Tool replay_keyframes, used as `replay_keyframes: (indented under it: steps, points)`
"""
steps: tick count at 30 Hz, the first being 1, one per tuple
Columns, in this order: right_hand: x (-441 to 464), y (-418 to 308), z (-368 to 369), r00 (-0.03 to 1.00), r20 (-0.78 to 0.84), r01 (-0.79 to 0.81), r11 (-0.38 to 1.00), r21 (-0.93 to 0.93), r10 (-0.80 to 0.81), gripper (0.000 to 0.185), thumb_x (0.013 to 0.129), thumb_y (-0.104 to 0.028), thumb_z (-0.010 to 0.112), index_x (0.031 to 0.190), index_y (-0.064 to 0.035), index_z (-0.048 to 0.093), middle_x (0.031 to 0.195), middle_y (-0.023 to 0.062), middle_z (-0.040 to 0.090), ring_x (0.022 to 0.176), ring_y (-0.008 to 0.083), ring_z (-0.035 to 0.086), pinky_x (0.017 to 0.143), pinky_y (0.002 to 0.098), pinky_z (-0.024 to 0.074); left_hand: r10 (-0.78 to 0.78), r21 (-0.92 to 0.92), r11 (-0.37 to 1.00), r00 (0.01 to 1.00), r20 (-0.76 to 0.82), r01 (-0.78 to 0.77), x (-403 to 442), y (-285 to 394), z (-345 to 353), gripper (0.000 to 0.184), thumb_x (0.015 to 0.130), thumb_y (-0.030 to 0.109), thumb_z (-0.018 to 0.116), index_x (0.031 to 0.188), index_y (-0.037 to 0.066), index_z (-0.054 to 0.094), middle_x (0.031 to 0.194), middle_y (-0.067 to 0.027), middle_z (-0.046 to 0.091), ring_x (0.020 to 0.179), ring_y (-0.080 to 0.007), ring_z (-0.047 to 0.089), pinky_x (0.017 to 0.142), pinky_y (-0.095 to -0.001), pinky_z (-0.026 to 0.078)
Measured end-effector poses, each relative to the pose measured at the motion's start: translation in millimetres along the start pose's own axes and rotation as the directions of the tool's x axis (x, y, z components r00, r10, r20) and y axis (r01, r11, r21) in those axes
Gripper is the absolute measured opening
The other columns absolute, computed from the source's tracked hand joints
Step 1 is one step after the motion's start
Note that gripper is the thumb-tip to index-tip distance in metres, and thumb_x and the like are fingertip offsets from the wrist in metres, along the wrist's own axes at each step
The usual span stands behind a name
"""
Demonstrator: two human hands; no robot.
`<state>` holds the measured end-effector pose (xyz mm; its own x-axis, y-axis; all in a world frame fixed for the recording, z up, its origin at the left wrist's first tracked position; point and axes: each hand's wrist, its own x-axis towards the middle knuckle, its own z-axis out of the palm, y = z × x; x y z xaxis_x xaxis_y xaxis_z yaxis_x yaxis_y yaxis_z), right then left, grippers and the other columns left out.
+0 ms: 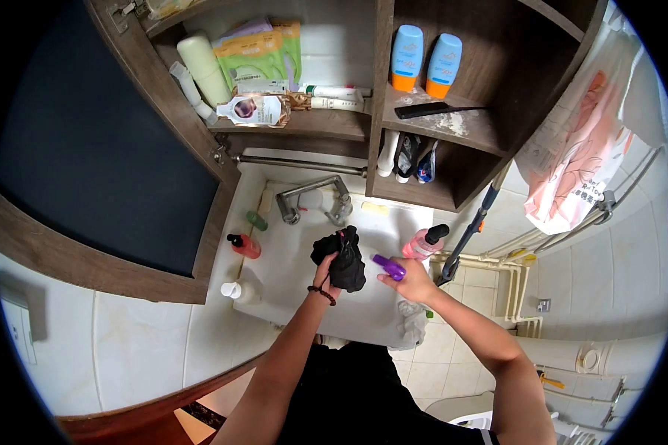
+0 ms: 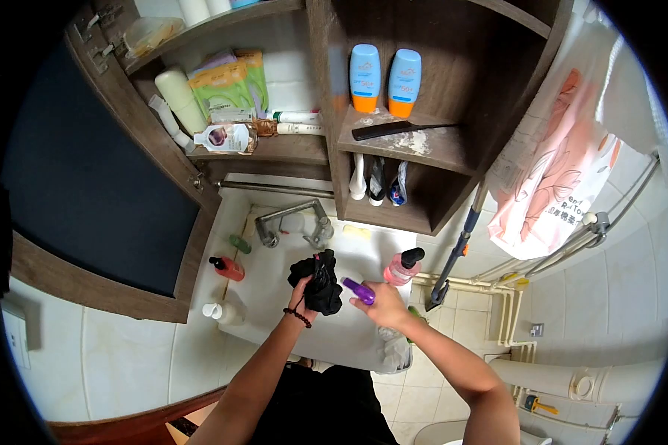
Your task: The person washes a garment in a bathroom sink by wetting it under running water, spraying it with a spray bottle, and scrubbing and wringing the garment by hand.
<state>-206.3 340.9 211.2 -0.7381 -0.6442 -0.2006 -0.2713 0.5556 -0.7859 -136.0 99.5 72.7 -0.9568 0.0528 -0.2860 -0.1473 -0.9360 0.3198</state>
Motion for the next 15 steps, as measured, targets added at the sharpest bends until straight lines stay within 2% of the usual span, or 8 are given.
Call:
replay_keyframes:
  steps: [3, 4, 5, 7, 9, 11, 12, 15]
  points:
    - [-1.7, 2.3, -5.5, 0.986, -0.134, 0.116, 0.987, 0.115, -0.100, 0.030, 0.090, -0.027, 0.080, 0.089, -0.0024, 0.063, 0.077, 0.0130, 0.068, 0.072, 0.0306, 0.067, 0.072, 0.0394, 0.0524, 0.023, 0.011, 1.000, 0.997, -0.077, -0.023, -7.8, 0.3, 16.8, 0.037, 0.100, 0.024, 0.060, 0.133, 0.008, 0.062, 0.120, -0.0074, 0.071, 0.107, -0.0223, 0.069, 0.098, -0.0395, 0.057]
    - [-3.2, 6.3, -5.7, 0.984, -0.162, 0.106, 0.978, 0.182, -0.077, 0.024, 0.089, -0.022, 0.080, 0.094, -0.0024, 0.067, 0.078, 0.0091, 0.068, 0.070, 0.0220, 0.066, 0.071, 0.0357, 0.0522, 0.023, 0.010, 1.000, 0.996, -0.080, -0.023, -10.5, 1.0, 20.4, 0.037, 0.100, 0.024, 0.060, 0.133, 0.008, 0.062, 0.120, -0.0074, 0.071, 0.107, -0.0223, 0.069, 0.098, -0.0395, 0.057]
    - [-3.7, 12.5, -4.3, 0.984, -0.161, 0.104, 0.977, 0.184, -0.075, 0.024, 0.089, -0.022, 0.080, 0.094, -0.0024, 0.067, 0.078, 0.0091, 0.068, 0.070, 0.0220, 0.066, 0.071, 0.0357, 0.0522, 0.017, -0.007, 1.000, 0.999, -0.041, -0.018, -12.5, 2.0, 24.0, 0.038, 0.100, 0.023, 0.060, 0.134, 0.008, 0.062, 0.121, -0.0075, 0.070, 0.108, -0.0226, 0.069, 0.098, -0.0400, 0.057]
    - [-3.5, 18.4, -3.5, 0.936, -0.328, 0.229, 0.927, 0.299, -0.125, 0.024, 0.089, -0.020, 0.081, 0.103, -0.0029, 0.070, 0.081, 0.0051, 0.068, 0.072, 0.0160, 0.063, 0.072, 0.0323, 0.0517, 0.009, -0.023, 1.000, 1.000, -0.002, -0.009, -11.4, 1.7, 19.2, 0.038, 0.100, 0.023, 0.060, 0.135, 0.008, 0.061, 0.121, -0.0077, 0.070, 0.108, -0.0229, 0.069, 0.098, -0.0404, 0.056]
    - [-8.7, 26.1, -7.1, 0.932, -0.347, 0.228, 0.910, 0.347, -0.101, 0.028, 0.087, -0.018, 0.083, 0.108, -0.0027, 0.071, 0.085, 0.0017, 0.067, 0.074, 0.0114, 0.061, 0.073, 0.0286, 0.0506, 0.013, 0.032, 0.999, 1.000, -0.028, -0.012, -8.1, 1.5, 15.7, 0.049, 0.100, 0.028, 0.054, 0.145, 0.009, 0.055, 0.121, -0.0056, 0.068, 0.101, -0.0213, 0.067, 0.087, -0.0389, 0.057]
    - [-13.4, 38.6, -7.0, 0.945, -0.322, 0.138, 0.811, 0.568, 0.064, 0.026, 0.087, -0.014, 0.083, 0.107, -0.0022, 0.070, 0.087, -0.0014, 0.066, 0.076, 0.0082, 0.059, 0.073, 0.0249, 0.0486, 0.032, 0.032, 0.999, 0.991, -0.128, -0.028, -10.3, -2.4, 25.5, 0.048, 0.101, 0.028, 0.054, 0.145, 0.009, 0.056, 0.119, -0.0051, 0.068, 0.097, -0.0208, 0.067, 0.083, -0.0383, 0.057]
    - [-17.6, 34.0, -9.3, 0.922, -0.385, 0.201, 0.794, 0.574, 0.045, 0.025, 0.087, -0.010, 0.083, 0.107, -0.0015, 0.070, 0.086, -0.0028, 0.065, 0.075, 0.0061, 0.057, 0.072, 0.0229, 0.0471, 0.055, 0.034, 0.998, 0.972, -0.227, -0.049, -11.4, -2.2, 31.7, 0.048, 0.101, 0.029, 0.054, 0.145, 0.009, 0.056, 0.118, -0.0047, 0.068, 0.093, -0.0204, 0.066, 0.079, -0.0377, 0.056]
    - [-31.0, 50.0, -10.1, 0.880, -0.468, 0.193, 0.837, 0.511, 0.082, 0.026, 0.087, -0.006, 0.083, 0.107, -0.0003, 0.069, 0.085, -0.0030, 0.065, 0.074, 0.0059, 0.056, 0.071, 0.0224, 0.0467, 0.004, 0.019, 1.000, 0.988, -0.152, -0.001, -9.0, -3.2, 5.6, 0.048, 0.101, 0.029, 0.054, 0.145, 0.010, 0.056, 0.116, -0.0038, 0.068, 0.089, -0.0195, 0.065, 0.074, -0.0366, 0.054]
